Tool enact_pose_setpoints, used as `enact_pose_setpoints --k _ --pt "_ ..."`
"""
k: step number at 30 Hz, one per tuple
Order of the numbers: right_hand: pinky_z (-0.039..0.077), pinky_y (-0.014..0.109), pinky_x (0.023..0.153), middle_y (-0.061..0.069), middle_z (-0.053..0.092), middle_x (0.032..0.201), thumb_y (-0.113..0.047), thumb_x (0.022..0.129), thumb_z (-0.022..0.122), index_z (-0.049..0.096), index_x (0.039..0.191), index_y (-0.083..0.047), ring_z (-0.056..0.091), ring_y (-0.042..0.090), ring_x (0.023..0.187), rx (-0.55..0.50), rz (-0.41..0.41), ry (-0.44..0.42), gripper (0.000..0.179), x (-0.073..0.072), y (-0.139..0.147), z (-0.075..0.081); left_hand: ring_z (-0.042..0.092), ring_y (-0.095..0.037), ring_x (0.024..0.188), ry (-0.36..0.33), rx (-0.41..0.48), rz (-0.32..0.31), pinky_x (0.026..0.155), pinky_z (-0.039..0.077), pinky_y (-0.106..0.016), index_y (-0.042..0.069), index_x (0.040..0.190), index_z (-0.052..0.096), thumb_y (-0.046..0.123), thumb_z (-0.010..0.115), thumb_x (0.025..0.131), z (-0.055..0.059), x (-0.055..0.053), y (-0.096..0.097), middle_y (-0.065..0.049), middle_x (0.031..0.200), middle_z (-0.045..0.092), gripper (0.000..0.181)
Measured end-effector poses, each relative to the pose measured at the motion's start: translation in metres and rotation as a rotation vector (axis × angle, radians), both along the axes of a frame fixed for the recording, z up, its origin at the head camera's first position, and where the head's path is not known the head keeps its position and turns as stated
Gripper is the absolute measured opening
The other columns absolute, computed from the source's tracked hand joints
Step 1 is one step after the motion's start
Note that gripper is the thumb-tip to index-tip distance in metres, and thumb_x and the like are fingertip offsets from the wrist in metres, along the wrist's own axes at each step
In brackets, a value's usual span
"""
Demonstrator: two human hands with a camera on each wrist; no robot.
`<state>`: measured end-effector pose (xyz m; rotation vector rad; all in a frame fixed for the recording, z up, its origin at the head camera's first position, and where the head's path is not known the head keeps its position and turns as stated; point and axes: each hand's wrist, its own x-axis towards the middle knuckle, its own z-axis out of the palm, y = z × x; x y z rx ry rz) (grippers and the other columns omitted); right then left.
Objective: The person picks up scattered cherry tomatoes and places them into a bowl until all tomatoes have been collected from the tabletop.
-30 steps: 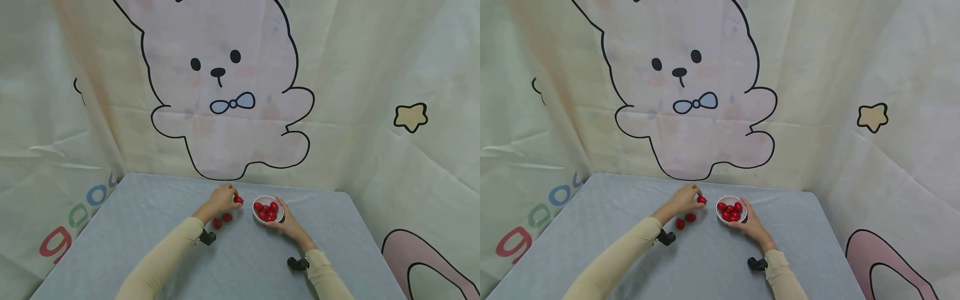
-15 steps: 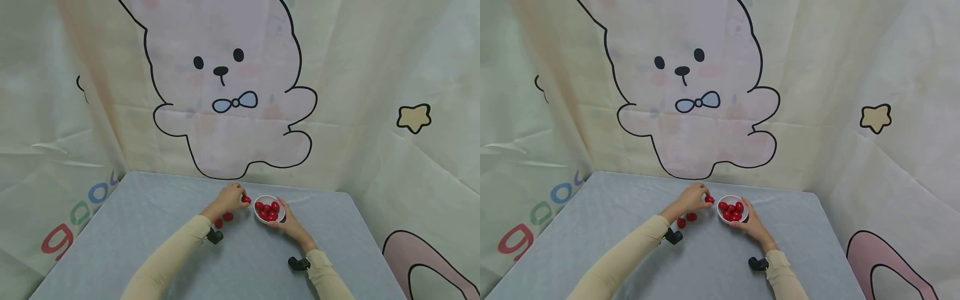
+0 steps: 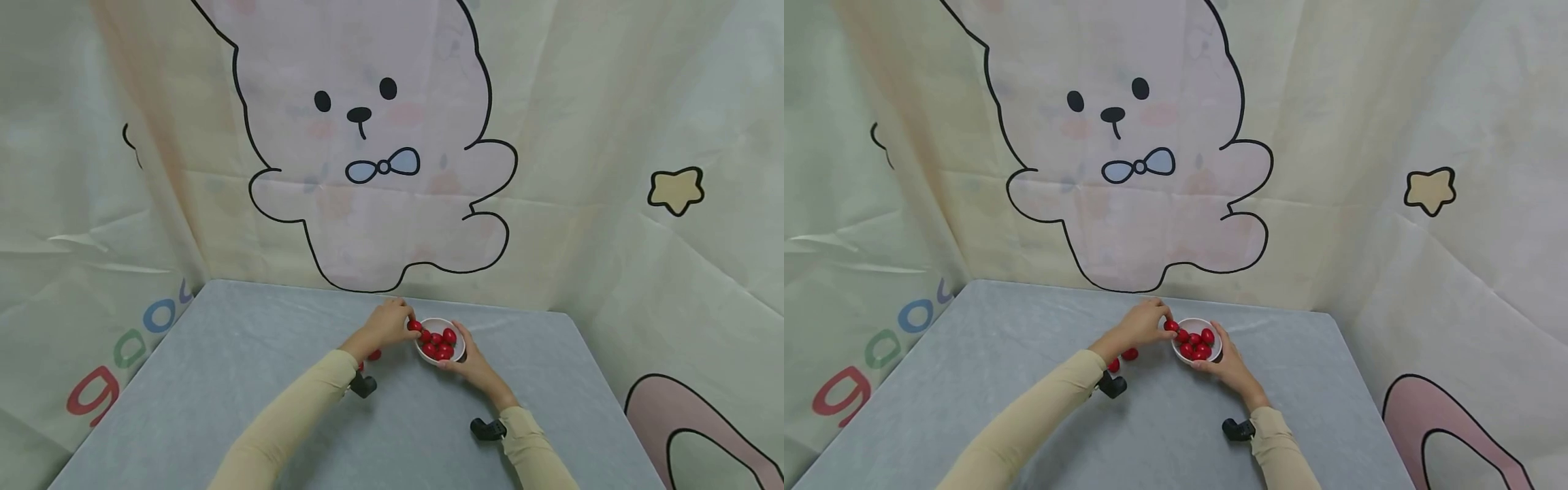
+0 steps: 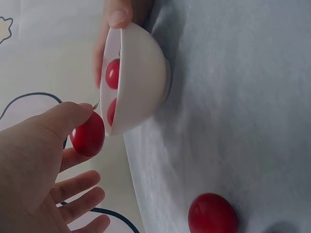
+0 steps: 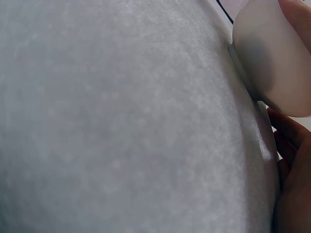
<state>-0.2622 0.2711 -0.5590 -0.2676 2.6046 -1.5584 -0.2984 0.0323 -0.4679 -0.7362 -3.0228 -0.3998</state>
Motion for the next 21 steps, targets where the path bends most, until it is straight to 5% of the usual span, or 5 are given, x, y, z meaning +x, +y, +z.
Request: enact_pose_setpoints --k 6,16,21 --pt "0.017 0.06 0.113 0.013 0.016 0.157 -0.024 0.074 0.08 0.013 0.151 -0.022 0.018 0.035 0.145 -0.011 0.02 -0.027 0.102 0.011 -0.004 0.02 0.054 -0.019 0.109 0.001 0.007 -0.009 0.089 0.047 -0.039 0.023 0.104 0.067 0.051 0.066 0.081 0.0 0.003 0.011 -0.001 0.117 0.06 0.037" --pt "0.022 0.06 0.112 0.013 0.016 0.157 -0.027 0.074 0.08 0.012 0.151 -0.024 0.019 0.036 0.144 -0.019 0.016 -0.099 0.102 0.018 -0.008 0.03 0.054 -0.017 0.109 -0.003 -0.01 -0.031 0.089 0.048 -0.036 0.024 0.105 0.067 0.053 0.065 0.081 -0.004 0.005 0.027 0.001 0.118 0.06 0.038" --pt "0.022 0.06 0.112 0.012 0.02 0.156 -0.026 0.075 0.079 0.012 0.15 -0.027 0.022 0.035 0.143 -0.012 0.013 -0.045 0.1 0.009 -0.004 0.014 0.052 -0.016 0.106 -0.004 0.011 -0.042 0.085 0.048 -0.035 0.022 0.104 0.067 0.05 0.067 0.081 -0.002 0.005 0.032 0.001 0.115 0.06 0.036"
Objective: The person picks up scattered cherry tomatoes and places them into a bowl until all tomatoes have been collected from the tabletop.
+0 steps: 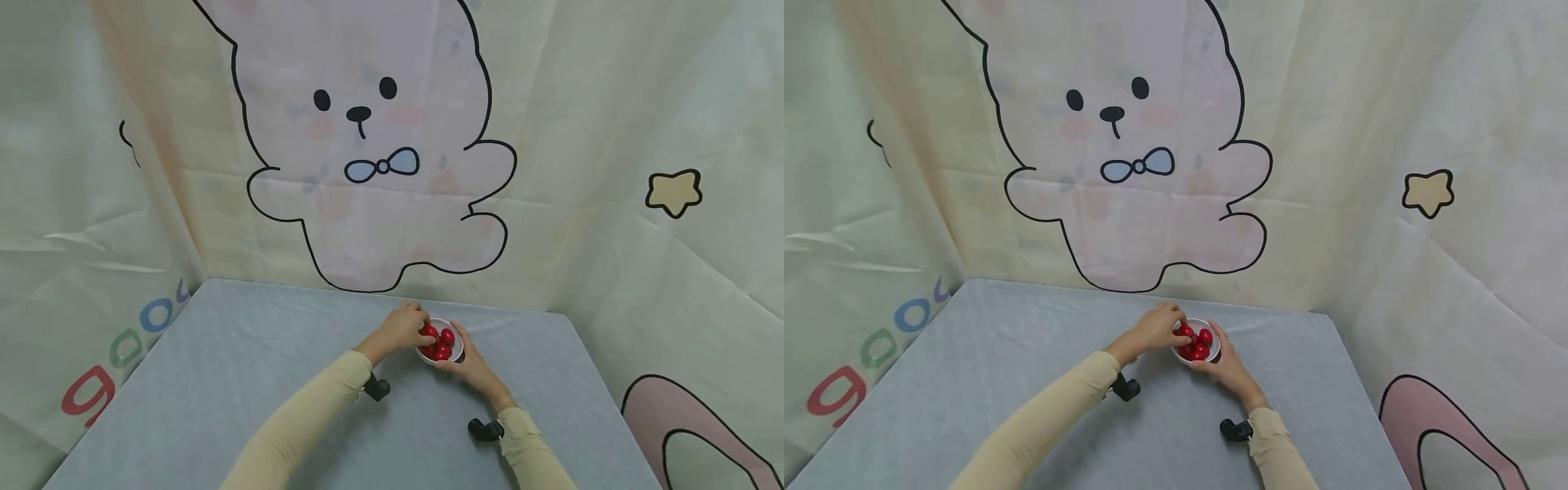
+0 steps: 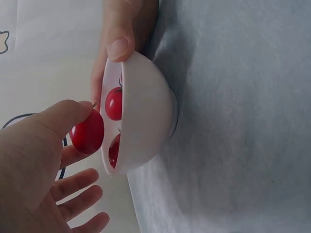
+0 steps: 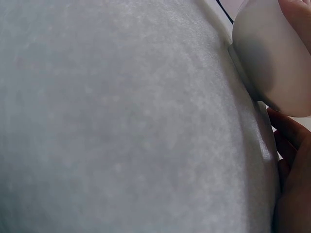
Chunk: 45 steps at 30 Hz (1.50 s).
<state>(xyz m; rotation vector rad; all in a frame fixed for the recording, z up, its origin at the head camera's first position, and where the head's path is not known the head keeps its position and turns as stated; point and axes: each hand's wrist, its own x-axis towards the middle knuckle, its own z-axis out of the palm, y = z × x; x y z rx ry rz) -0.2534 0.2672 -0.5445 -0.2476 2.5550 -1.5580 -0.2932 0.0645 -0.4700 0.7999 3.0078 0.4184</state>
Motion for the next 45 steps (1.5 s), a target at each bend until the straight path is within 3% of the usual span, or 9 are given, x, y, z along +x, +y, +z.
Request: enact_pose_setpoints --k 6,22,32,45 --pt "0.025 0.058 0.111 0.008 0.02 0.156 -0.032 0.074 0.079 0.011 0.149 -0.031 0.023 0.033 0.143 0.024 -0.007 0.011 0.101 -0.007 0.004 -0.013 0.05 -0.017 0.108 -0.015 -0.008 -0.008 0.089 0.047 -0.037 0.022 0.106 0.066 0.051 0.066 0.081 -0.004 -0.002 0.006 0.001 0.117 0.058 0.038" --pt "0.024 0.059 0.111 0.008 0.017 0.157 -0.035 0.075 0.078 0.01 0.149 -0.034 0.021 0.034 0.144 0.039 -0.015 -0.014 0.101 -0.005 0.002 -0.006 0.049 -0.017 0.111 -0.024 -0.002 -0.038 0.091 0.047 -0.038 0.023 0.111 0.065 0.052 0.064 0.082 -0.005 -0.006 0.012 0.001 0.122 0.058 0.04" --pt "0.024 0.06 0.112 0.006 0.017 0.157 -0.039 0.074 0.078 0.009 0.148 -0.037 0.021 0.033 0.144 0.058 -0.021 -0.017 0.101 -0.004 0.002 -0.007 0.05 -0.018 0.112 -0.025 -0.011 -0.033 0.094 0.046 -0.039 0.023 0.111 0.065 0.051 0.064 0.083 0.0 -0.003 0.012 0.0 0.123 0.058 0.04" --pt "0.021 0.06 0.112 0.01 0.02 0.156 -0.032 0.075 0.079 0.012 0.149 -0.031 0.022 0.034 0.144 0.042 -0.013 0.023 0.1 -0.004 0.002 -0.007 0.049 -0.02 0.116 -0.035 0.003 -0.039 0.096 0.045 -0.043 0.022 0.11 0.066 0.05 0.063 0.085 0.001 -0.005 0.007 -0.001 0.125 0.057 0.038"
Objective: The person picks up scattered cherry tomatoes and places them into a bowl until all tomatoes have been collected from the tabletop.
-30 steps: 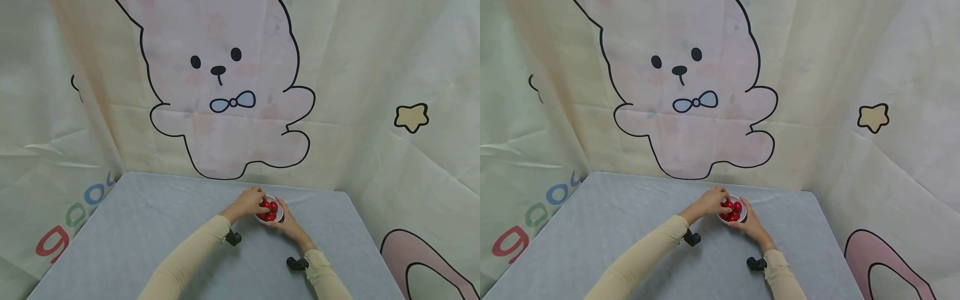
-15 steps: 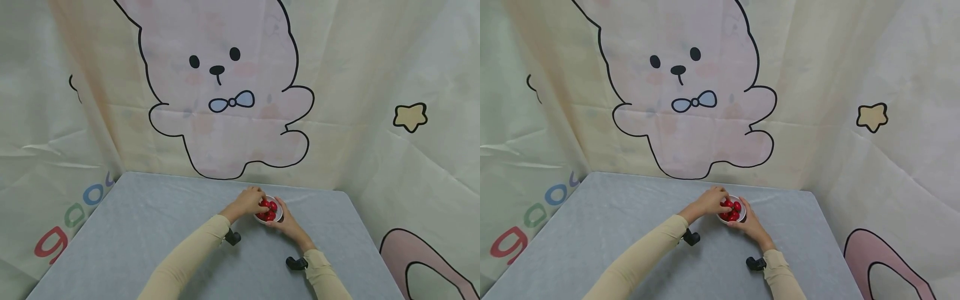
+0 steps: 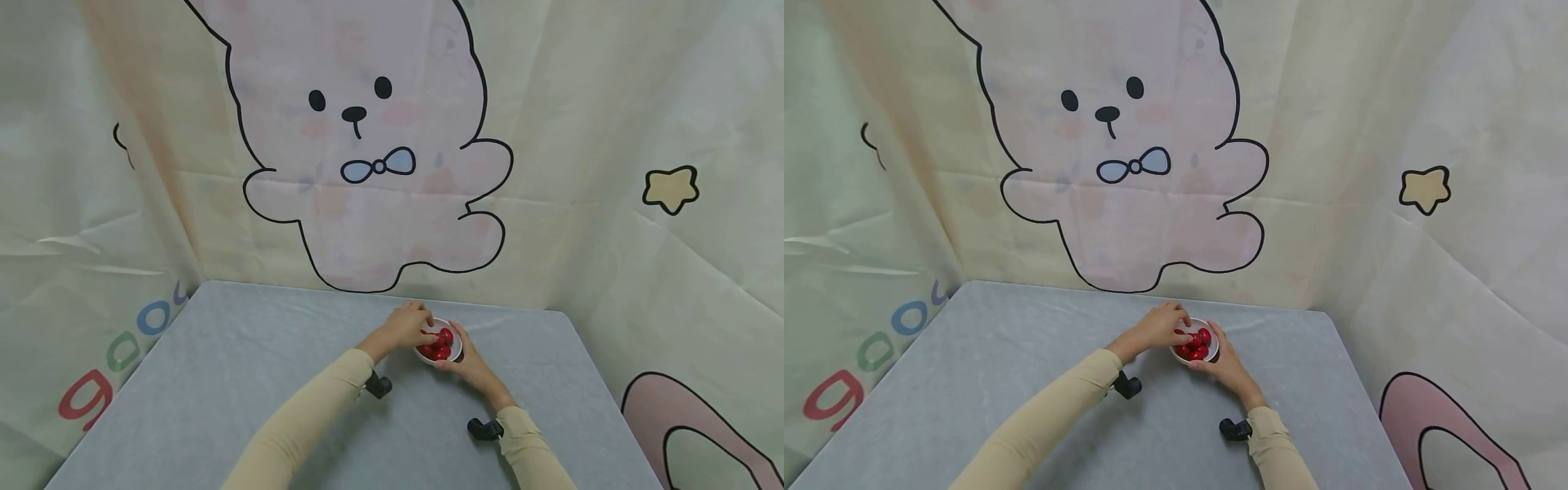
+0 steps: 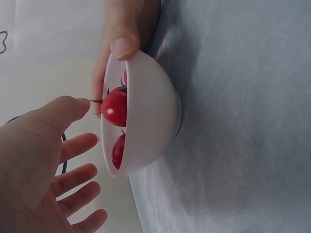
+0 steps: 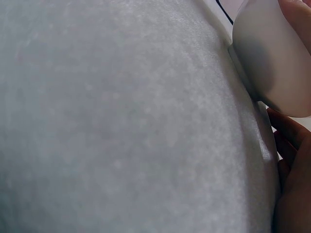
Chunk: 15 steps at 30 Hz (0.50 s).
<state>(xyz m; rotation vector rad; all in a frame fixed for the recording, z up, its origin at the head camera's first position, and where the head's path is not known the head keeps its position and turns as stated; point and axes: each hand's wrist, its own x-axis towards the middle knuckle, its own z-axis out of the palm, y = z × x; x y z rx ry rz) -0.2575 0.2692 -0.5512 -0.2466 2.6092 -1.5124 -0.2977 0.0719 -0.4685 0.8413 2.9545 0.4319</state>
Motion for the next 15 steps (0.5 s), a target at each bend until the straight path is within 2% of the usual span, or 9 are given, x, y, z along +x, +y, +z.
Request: enact_pose_setpoints --k 4,7,11,15 --pt "0.021 0.061 0.112 0.012 0.019 0.157 -0.028 0.075 0.079 0.012 0.15 -0.025 0.021 0.036 0.144 -0.023 0.021 -0.023 0.101 0.007 -0.003 0.016 0.049 -0.02 0.117 -0.02 -0.001 0.014 0.098 0.044 -0.044 0.022 0.11 0.066 0.049 0.063 0.085 0.001 -0.001 -0.002 -0.001 0.126 0.057 0.037" --pt "0.02 0.061 0.112 0.011 0.018 0.157 -0.028 0.075 0.079 0.011 0.15 -0.027 0.019 0.035 0.144 -0.03 0.023 -0.029 0.101 0.006 -0.001 0.014 0.049 -0.02 0.117 -0.019 0.006 0.014 0.098 0.044 -0.044 0.021 0.11 0.066 0.048 0.063 0.085 0.002 -0.001 -0.005 -0.001 0.125 0.057 0.036" --pt "0.021 0.059 0.113 0.009 0.021 0.156 -0.03 0.074 0.08 0.013 0.149 -0.032 0.022 0.032 0.144 -0.02 0.008 0.008 0.101 -0.003 0.004 -0.005 0.05 -0.02 0.115 -0.007 0.024 0.007 0.096 0.044 -0.043 0.022 0.107 0.067 0.046 0.063 0.085 0.001 -0.001 -0.012 -0.001 0.123 0.057 0.033" --pt "0.022 0.056 0.113 0.012 0.024 0.155 -0.029 0.073 0.08 0.014 0.149 -0.029 0.025 0.032 0.143 -0.02 0.014 0.033 0.101 -0.003 0.004 -0.004 0.05 -0.02 0.114 -0.006 0.022 0.013 0.095 0.045 -0.042 0.023 0.106 0.066 0.046 0.063 0.085 0.0 -0.001 -0.02 -0.001 0.123 0.057 0.031"
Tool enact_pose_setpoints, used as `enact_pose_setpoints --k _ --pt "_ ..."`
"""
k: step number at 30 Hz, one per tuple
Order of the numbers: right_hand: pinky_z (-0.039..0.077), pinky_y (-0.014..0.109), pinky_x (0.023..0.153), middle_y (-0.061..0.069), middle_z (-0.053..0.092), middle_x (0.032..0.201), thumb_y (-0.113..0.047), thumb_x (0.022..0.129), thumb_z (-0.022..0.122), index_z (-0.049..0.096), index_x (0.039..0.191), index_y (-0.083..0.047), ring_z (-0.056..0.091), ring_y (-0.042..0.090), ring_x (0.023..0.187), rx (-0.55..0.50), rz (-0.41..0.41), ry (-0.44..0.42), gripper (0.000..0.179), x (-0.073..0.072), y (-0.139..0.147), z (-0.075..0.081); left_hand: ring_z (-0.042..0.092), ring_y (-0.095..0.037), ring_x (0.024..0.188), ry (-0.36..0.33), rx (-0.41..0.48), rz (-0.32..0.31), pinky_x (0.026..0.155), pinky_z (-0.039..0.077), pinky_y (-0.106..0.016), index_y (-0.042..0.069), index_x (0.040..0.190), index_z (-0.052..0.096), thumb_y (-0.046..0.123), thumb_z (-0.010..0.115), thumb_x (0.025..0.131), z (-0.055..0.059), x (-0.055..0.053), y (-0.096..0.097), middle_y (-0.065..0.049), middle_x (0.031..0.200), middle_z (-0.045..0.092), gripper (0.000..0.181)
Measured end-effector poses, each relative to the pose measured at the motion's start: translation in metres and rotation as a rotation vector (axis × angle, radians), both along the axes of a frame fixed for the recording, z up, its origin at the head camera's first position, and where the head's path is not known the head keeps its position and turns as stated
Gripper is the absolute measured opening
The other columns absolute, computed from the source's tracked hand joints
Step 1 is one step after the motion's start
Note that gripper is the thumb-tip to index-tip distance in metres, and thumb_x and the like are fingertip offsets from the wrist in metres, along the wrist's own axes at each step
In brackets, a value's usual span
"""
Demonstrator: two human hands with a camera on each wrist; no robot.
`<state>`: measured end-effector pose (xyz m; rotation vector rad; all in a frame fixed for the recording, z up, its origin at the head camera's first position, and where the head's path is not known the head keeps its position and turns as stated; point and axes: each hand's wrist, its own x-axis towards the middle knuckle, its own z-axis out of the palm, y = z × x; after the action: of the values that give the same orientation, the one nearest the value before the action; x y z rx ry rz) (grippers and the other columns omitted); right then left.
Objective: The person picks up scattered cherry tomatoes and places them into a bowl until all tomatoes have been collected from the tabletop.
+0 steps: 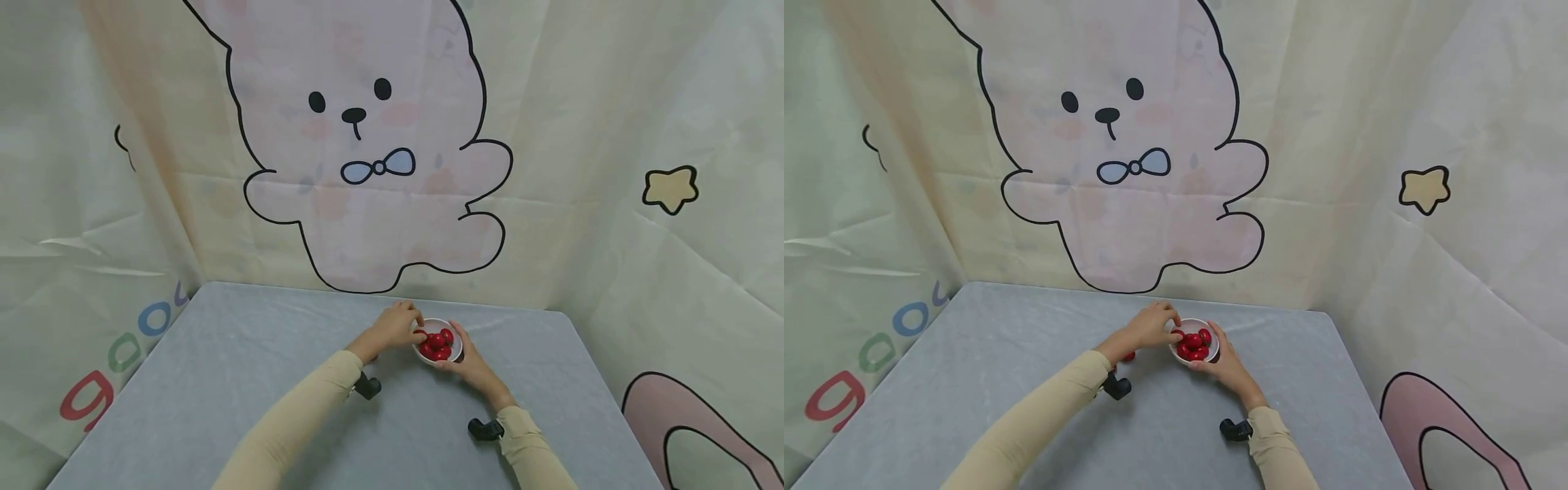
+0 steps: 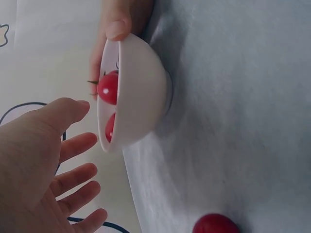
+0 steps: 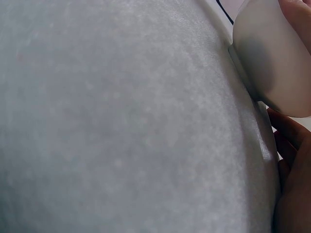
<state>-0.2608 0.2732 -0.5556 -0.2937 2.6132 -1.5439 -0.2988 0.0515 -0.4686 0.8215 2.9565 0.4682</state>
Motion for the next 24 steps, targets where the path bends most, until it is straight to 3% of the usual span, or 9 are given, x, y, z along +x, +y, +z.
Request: enact_pose_setpoints --k 9,17,24 --pt "0.022 0.055 0.112 0.014 0.027 0.153 -0.022 0.072 0.082 0.016 0.15 -0.023 0.028 0.033 0.141 -0.024 0.012 0.053 0.102 -0.002 0.0 -0.001 0.05 -0.019 0.112 -0.022 0.018 0.03 0.094 0.045 -0.042 0.022 0.106 0.066 0.044 0.065 0.084 -0.006 -0.001 -0.019 0.0 0.12 0.056 0.032" --pt "0.018 0.058 0.113 0.019 0.026 0.153 -0.018 0.071 0.082 0.016 0.15 -0.017 0.025 0.037 0.142 -0.048 0.015 0.016 0.103 0.0 -0.003 0.002 0.048 -0.019 0.111 -0.028 0.012 0.047 0.092 0.045 -0.04 0.025 0.1 0.066 0.046 0.066 0.083 -0.011 -0.002 -0.033 0.0 0.118 0.056 0.027" --pt "0.018 0.057 0.114 0.014 0.025 0.154 -0.022 0.072 0.081 0.016 0.15 -0.023 0.023 0.034 0.143 -0.023 0.011 0.031 0.101 0.001 -0.004 0.002 0.049 -0.021 0.112 -0.043 0.011 0.04 0.092 0.046 -0.041 0.021 0.103 0.068 0.044 0.065 0.084 -0.015 0.002 -0.046 -0.002 0.119 0.057 0.029"
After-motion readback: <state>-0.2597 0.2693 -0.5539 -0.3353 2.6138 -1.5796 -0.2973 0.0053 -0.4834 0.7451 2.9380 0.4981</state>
